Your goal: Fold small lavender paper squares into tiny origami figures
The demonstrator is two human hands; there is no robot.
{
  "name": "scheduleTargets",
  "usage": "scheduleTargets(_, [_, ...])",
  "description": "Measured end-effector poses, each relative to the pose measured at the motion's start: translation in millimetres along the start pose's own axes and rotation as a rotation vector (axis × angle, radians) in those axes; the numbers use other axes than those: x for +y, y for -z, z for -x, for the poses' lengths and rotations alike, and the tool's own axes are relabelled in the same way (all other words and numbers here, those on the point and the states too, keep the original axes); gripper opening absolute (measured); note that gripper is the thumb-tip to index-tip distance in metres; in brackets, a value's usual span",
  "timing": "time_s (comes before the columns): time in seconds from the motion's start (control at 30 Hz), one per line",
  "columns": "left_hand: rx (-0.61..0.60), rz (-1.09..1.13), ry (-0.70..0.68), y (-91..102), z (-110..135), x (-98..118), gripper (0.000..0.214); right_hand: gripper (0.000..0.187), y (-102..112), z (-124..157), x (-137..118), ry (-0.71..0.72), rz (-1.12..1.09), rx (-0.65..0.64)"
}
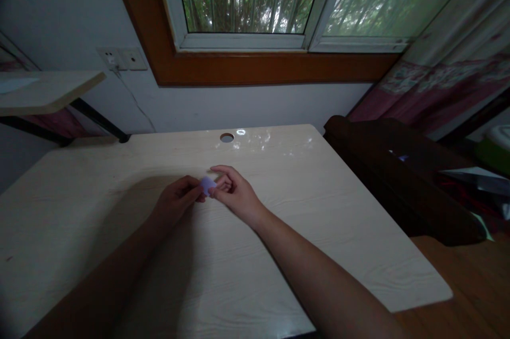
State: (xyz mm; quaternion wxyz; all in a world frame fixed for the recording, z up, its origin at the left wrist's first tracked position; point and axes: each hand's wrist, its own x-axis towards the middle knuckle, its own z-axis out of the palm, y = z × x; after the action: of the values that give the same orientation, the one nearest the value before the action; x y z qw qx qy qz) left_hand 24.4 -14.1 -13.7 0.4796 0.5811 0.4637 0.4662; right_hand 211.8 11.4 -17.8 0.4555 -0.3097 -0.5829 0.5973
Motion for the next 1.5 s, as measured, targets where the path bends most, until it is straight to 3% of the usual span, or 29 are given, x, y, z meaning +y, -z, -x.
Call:
scheduleTargets(0.33, [-0.047,-0.127,0.021,2.9,0.4,-0.7,0.016,0.023,5.0,1.2,1.1,0.084,0.211,-0.004])
scheduleTargets(1.0, [-0.021,0.002,0.079,0.8,0.2,-0.8,0.014,0.023,3.6,1.1,-5.3,0.187,0.310,-0.015])
scheduleTargets(1.23, [-0.037,-0.067,0.058,2.0,1.1,-1.2,0.017,0.007,5.2,0.7,-5.0,0.170,0.201,-0.050])
scheduleTargets(1.5, [-0.005,-0.066,0.030,1.0,1.4,1.4,0.019,0.020,1.9,-0.3,-0.3,0.042,0.010,-0.049])
